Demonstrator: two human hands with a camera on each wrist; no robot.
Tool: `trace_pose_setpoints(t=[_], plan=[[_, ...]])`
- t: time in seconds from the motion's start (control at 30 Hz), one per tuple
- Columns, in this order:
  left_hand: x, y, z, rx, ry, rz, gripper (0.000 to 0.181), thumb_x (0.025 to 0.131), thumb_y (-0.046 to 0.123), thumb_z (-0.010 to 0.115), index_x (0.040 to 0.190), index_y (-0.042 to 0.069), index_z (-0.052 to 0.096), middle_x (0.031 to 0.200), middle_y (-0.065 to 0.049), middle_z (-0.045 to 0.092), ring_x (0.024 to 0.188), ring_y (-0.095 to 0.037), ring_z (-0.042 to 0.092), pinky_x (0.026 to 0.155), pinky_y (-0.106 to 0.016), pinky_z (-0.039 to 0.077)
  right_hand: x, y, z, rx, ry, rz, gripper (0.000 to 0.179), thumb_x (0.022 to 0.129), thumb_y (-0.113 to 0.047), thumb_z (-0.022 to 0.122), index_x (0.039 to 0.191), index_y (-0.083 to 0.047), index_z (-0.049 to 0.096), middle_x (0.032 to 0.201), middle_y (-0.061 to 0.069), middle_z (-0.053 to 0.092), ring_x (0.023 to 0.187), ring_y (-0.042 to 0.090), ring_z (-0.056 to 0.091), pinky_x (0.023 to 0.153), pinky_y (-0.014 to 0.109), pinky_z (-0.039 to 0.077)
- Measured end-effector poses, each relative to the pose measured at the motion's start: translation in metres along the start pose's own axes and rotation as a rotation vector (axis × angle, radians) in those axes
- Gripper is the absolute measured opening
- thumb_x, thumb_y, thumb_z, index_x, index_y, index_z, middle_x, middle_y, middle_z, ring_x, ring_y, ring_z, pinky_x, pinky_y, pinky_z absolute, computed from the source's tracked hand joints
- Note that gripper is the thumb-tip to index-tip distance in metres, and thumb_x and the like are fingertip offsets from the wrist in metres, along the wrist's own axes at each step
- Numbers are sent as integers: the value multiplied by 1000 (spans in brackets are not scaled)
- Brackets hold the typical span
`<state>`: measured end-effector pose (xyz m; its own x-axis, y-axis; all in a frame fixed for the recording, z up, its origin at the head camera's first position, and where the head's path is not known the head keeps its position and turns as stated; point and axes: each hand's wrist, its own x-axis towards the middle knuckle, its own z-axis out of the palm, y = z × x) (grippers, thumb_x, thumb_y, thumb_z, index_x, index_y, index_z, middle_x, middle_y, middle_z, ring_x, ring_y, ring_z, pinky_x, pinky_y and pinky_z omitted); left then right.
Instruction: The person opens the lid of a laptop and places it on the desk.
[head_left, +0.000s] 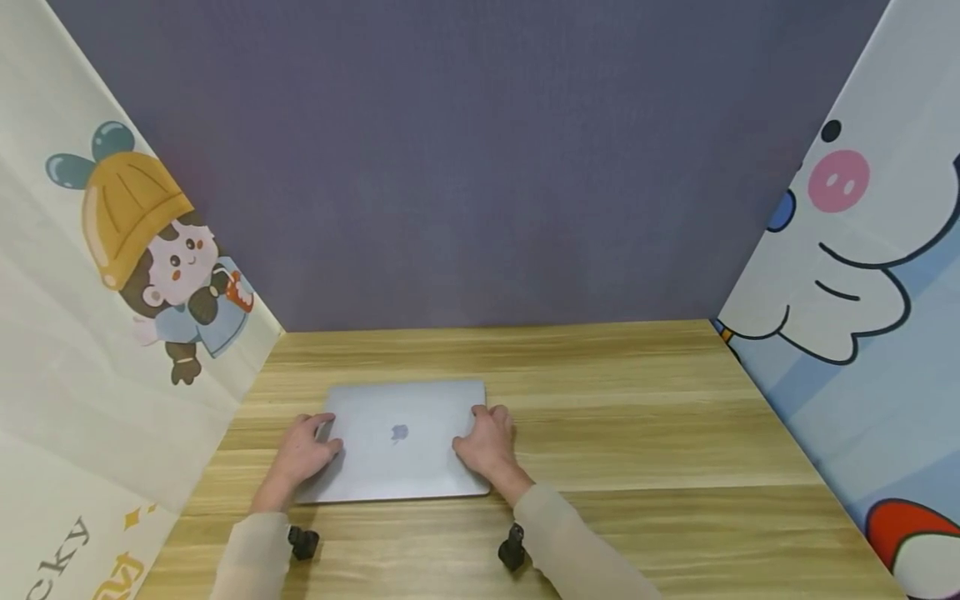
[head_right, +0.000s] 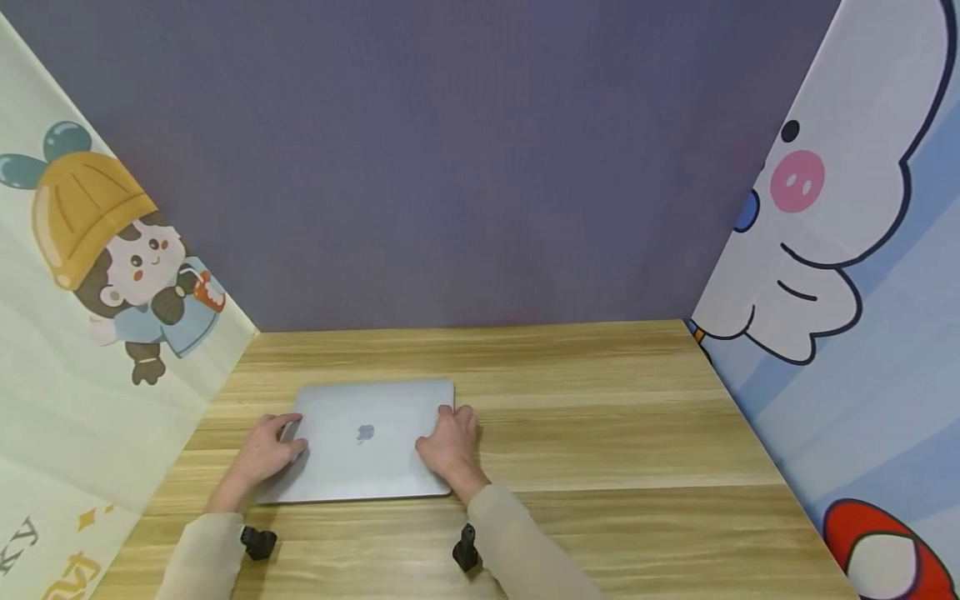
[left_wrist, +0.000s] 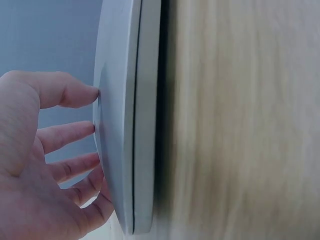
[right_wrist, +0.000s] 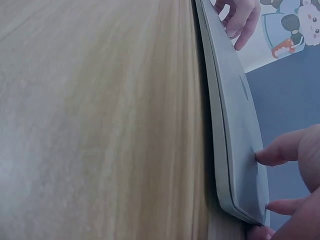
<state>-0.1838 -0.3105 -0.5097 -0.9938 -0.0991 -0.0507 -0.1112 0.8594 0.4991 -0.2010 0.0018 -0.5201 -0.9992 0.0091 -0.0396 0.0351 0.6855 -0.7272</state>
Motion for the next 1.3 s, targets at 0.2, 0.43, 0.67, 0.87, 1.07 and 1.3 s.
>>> trace_pose_setpoints(t=[0.2,0.43,0.67,0.87,1.07,1.3], plan=[[2,7,5,-9,-17,4,58,88,19,67,138,-7,55,129,-34,50,112,-47,54,92,-62,49,1,7,-5,19,33,30,67,73,-13,78,135,6,59,124,26,49,115,39,44,95,49,44],[4,15,11,-15,-17,7,58,88,19,67,139,-6,55,132,-34,49,117,-49,52,95,-64,48,5,14,-10,6,49,33,67,73,-14,78,134,6,60,125,28,50,115,39,44,95,49,43],[2,23,16,-27,-23,20,57,88,18,69,138,-7,55,130,-33,49,115,-47,53,92,-63,49,5,19,-16,-9,63,43,67,73,-14,80,134,6,60,125,28,50,116,41,45,98,51,44],[0,29,20,-24,-24,41,58,87,18,71,137,-7,56,129,-33,50,113,-45,54,92,-62,50,5,26,-23,7,85,43,66,72,-13,80,131,8,61,123,29,51,115,41,45,97,51,43],[0,35,25,-21,-13,64,57,86,17,71,135,-7,57,128,-32,52,112,-45,55,92,-62,51,6,34,-29,42,78,46,64,74,-13,78,132,8,61,124,29,49,115,41,43,95,51,44],[3,40,32,-26,1,86,56,84,17,72,133,-7,59,125,-31,53,110,-44,55,92,-60,50,7,40,-35,59,87,53,64,74,-12,79,132,8,61,125,29,48,116,41,43,94,53,45]])
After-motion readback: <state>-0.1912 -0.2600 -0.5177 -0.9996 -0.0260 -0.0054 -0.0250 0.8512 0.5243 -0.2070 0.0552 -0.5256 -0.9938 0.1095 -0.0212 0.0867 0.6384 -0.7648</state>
